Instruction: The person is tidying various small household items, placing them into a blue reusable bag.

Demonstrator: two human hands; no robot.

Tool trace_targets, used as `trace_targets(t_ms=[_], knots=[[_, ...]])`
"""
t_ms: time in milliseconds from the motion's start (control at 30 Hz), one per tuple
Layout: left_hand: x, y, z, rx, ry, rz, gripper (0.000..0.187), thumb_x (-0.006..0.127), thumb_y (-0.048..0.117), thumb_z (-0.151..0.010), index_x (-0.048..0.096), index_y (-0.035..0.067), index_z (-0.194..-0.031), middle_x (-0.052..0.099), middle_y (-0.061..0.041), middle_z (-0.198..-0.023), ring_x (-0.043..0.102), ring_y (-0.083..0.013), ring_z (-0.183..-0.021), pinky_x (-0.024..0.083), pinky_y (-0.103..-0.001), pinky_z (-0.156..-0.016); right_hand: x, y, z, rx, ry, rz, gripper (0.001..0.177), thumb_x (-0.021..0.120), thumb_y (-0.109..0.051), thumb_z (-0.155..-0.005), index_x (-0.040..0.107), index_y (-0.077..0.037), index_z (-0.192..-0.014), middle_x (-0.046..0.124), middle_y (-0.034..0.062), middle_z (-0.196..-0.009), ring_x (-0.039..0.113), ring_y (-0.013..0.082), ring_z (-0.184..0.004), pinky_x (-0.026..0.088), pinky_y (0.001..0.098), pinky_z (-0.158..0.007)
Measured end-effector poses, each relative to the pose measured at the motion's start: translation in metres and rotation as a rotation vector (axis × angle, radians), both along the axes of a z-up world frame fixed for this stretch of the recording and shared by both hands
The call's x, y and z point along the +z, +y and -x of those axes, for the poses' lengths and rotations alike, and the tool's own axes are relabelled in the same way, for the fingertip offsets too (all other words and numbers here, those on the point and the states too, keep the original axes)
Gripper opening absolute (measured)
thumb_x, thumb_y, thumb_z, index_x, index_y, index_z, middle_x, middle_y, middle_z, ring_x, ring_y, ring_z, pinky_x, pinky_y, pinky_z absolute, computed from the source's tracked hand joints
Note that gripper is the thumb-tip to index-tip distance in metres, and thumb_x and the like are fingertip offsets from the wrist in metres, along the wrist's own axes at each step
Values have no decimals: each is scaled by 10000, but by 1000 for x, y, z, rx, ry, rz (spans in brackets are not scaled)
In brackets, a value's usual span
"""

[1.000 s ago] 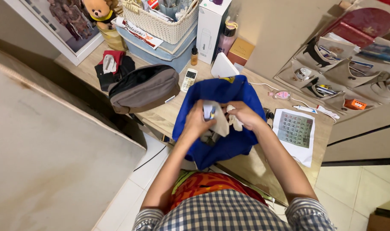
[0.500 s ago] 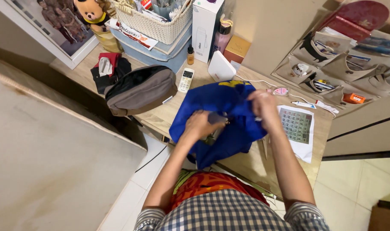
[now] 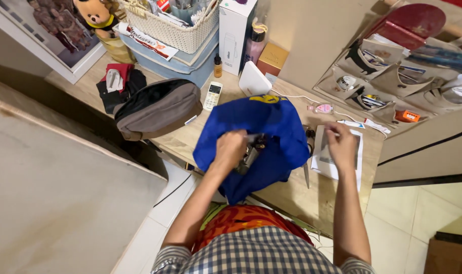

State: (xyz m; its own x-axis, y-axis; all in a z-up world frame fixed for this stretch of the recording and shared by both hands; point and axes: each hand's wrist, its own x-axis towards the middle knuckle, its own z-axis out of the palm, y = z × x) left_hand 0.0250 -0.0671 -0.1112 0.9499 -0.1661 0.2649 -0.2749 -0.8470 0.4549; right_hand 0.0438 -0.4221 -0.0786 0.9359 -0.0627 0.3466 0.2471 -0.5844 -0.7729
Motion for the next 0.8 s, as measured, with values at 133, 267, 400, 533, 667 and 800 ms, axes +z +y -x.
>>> trace_targets(t_ms=[133,267,400,533,667,800], knots=[[45,17,7,72,-12,334,136,729,166,-866,736,55,-945,727,-211,-865,681,-440,-796,525,-540,-669,39,63,17,341,179,-430,196,542,1,-1042,735,6,-1075,766,80,-968,734,152,-871,565,254,-722],[50,34,9,24,-30,600,148,753,146,-908,698,11,-933,672,-186,-766,641,-313,-701,497,-412,-618,61,127,16,565,207,-195,213,553,10,-982,730,-20,-1096,748,62,-989,731,138,-872,569,251,-705],[33,44,11,-54,147,952,125,696,114,-951,680,-6,-922,652,-37,-725,547,-61,-669,450,-288,-576,61,166,10,485,158,-14,291,700,-57,-904,713,-47,-1194,712,58,-900,637,123,-768,513,261,-673],[19,42,13,-86,179,1115,127,658,121,-976,678,-3,-993,700,-10,-830,612,-54,-744,482,-268,-635,50,183,3,561,252,-120,307,735,-115,-873,692,-32,-1165,732,36,-884,653,72,-789,534,248,-684],[19,31,19,-5,187,1280,215,575,203,-1089,665,8,-1089,670,-36,-928,604,-87,-836,479,-265,-711,39,192,0,634,344,-87,241,744,-166,-892,740,16,-1052,765,51,-847,662,76,-760,551,281,-683],[86,24,36,165,150,737,452,882,189,-745,605,-8,-1043,696,-97,-940,645,-147,-864,507,-301,-738,34,194,-1,696,257,-149,272,692,-163,-896,722,12,-1102,766,30,-879,657,75,-784,543,279,-692]])
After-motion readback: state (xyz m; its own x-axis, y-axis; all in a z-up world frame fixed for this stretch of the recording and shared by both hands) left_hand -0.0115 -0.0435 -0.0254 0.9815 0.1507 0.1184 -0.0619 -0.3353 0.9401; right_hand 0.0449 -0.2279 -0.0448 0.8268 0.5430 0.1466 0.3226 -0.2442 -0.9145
